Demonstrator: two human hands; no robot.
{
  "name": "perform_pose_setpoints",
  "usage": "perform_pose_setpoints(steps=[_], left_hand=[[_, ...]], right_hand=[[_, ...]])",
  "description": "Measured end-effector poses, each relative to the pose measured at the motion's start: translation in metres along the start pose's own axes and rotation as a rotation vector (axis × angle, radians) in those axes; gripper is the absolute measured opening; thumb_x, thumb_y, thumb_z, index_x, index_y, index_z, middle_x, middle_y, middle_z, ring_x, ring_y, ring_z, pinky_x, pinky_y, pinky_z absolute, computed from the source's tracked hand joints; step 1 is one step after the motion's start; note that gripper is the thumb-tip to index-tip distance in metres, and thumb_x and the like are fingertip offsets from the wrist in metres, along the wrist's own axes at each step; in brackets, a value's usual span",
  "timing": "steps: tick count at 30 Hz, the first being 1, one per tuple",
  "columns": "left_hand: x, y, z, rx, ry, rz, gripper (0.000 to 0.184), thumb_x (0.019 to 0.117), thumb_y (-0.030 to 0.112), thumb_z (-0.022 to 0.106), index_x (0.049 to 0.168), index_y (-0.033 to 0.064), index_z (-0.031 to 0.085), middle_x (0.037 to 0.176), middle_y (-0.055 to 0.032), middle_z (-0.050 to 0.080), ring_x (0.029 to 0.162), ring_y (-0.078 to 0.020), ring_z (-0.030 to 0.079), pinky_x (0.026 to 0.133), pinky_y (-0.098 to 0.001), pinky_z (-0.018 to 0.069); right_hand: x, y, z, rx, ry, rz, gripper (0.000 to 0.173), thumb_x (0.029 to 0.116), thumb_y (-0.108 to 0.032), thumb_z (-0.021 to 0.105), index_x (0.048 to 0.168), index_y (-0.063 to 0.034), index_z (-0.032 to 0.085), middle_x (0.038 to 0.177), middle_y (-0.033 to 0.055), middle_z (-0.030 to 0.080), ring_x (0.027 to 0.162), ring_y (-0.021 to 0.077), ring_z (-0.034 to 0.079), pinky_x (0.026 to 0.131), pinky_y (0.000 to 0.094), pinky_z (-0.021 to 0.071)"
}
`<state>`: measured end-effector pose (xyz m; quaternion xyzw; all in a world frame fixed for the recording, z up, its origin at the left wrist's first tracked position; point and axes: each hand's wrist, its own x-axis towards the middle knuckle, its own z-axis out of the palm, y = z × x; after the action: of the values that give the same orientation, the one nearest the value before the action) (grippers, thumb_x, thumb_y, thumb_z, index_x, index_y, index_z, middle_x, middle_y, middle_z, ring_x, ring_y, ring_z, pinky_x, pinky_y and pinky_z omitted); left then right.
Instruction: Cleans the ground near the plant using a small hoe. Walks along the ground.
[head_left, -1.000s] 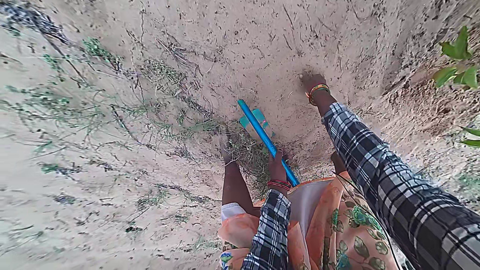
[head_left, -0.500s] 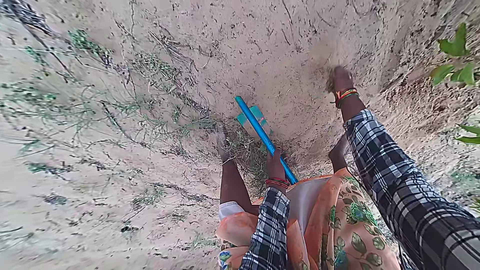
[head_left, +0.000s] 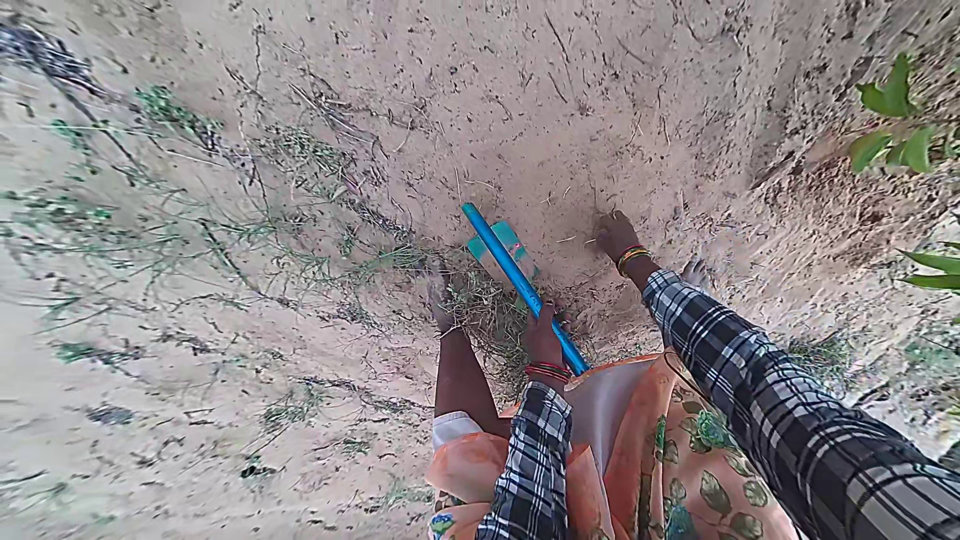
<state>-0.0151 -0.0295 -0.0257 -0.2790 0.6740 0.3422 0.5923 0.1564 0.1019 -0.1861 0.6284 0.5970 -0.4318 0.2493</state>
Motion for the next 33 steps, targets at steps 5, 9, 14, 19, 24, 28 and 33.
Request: perform_pose_setpoints(steps=[5, 9, 14, 19, 24, 28, 33], left_hand=[[0.0, -0.003, 0.001, 0.027, 0.0, 0.004, 0.022, 0.1108, 0.02, 0.043, 0.125, 0.0075, 0.055, 0.097, -0.0035, 0.068, 0.066, -0.0073, 0.063, 0.055, -0.0185, 0.0513], [0.0, -0.001, 0.002, 0.029, 0.005, 0.001, 0.024, 0.1108, 0.021, 0.044, 0.127, 0.0069, 0.054, 0.097, -0.0042, 0.067, 0.068, -0.0086, 0.064, 0.058, -0.02, 0.0529], [-0.002, 0.001, 0.002, 0.057, 0.013, 0.009, 0.025, 0.1108, 0.021, 0.044, 0.127, 0.0066, 0.055, 0.099, -0.0042, 0.067, 0.07, -0.0084, 0.064, 0.059, -0.0202, 0.0523], [-0.002, 0.003, 0.002, -0.011, -0.008, 0.008, 0.019, 0.1106, 0.018, 0.044, 0.121, 0.0078, 0.056, 0.094, -0.0039, 0.066, 0.068, -0.0089, 0.063, 0.058, -0.0198, 0.0523], [-0.003, 0.009, 0.004, -0.016, 0.016, -0.011, 0.018, 0.1103, 0.014, 0.044, 0.121, 0.0044, 0.055, 0.091, -0.0062, 0.065, 0.067, -0.0103, 0.063, 0.056, -0.0205, 0.0524], [-0.005, 0.01, 0.003, 0.006, 0.012, -0.021, 0.019, 0.1106, 0.015, 0.044, 0.122, 0.005, 0.055, 0.092, -0.0062, 0.065, 0.067, -0.0103, 0.063, 0.056, -0.0207, 0.0523], [-0.004, 0.01, 0.001, 0.021, 0.017, -0.025, 0.021, 0.1107, 0.016, 0.044, 0.125, 0.0046, 0.054, 0.094, -0.0067, 0.065, 0.067, -0.0107, 0.063, 0.055, -0.0207, 0.0521]], right_hand=[[0.019, -0.039, -0.064, 0.053, 0.235, -0.022, 0.044, 0.092, -0.006, 0.07, 0.134, 0.0028, 0.061, 0.138, 0.0305, 0.058, 0.122, 0.0453, 0.062, 0.103, 0.0582, 0.0498], [0.048, -0.084, -0.084, -0.085, 0.097, 0.179, 0.056, 0.1004, -0.036, 0.065, 0.147, -0.0091, 0.054, 0.136, 0.024, 0.064, 0.124, 0.0434, 0.063, 0.098, 0.0643, 0.0503], [0.068, -0.092, -0.083, -0.014, -0.002, 0.279, 0.057, 0.1016, -0.045, 0.061, 0.132, 0.0032, 0.062, 0.133, 0.0274, 0.063, 0.127, 0.0429, 0.06, 0.102, 0.0635, 0.0475], [0.068, -0.069, -0.08, 0.433, 0.132, 0.25, 0.057, 0.1099, -0.043, 0.046, 0.136, 0.0064, 0.058, 0.134, 0.0283, 0.062, 0.128, 0.0384, 0.059, 0.11, 0.0542, 0.0438], [0.06, -0.064, -0.075, 0.544, 0.427, 0.141, 0.049, 0.1108, -0.037, 0.045, 0.136, 0.0027, 0.059, 0.115, 0.0224, 0.067, 0.098, 0.0299, 0.068, 0.091, 0.0465, 0.0542], [0.052, -0.087, -0.093, 0.003, 0.209, 0.315, 0.048, 0.1072, -0.029, 0.05, 0.144, 0.0025, 0.051, 0.136, 0.0269, 0.062, 0.127, 0.0439, 0.061, 0.103, 0.0619, 0.0482], [0.079, -0.091, -0.105, 0.021, 0.122, 0.353, 0.076, 0.0991, -0.068, 0.051, 0.128, 0.0015, 0.064, 0.131, 0.0254, 0.065, 0.126, 0.0408, 0.062, 0.101, 0.0639, 0.0476]])
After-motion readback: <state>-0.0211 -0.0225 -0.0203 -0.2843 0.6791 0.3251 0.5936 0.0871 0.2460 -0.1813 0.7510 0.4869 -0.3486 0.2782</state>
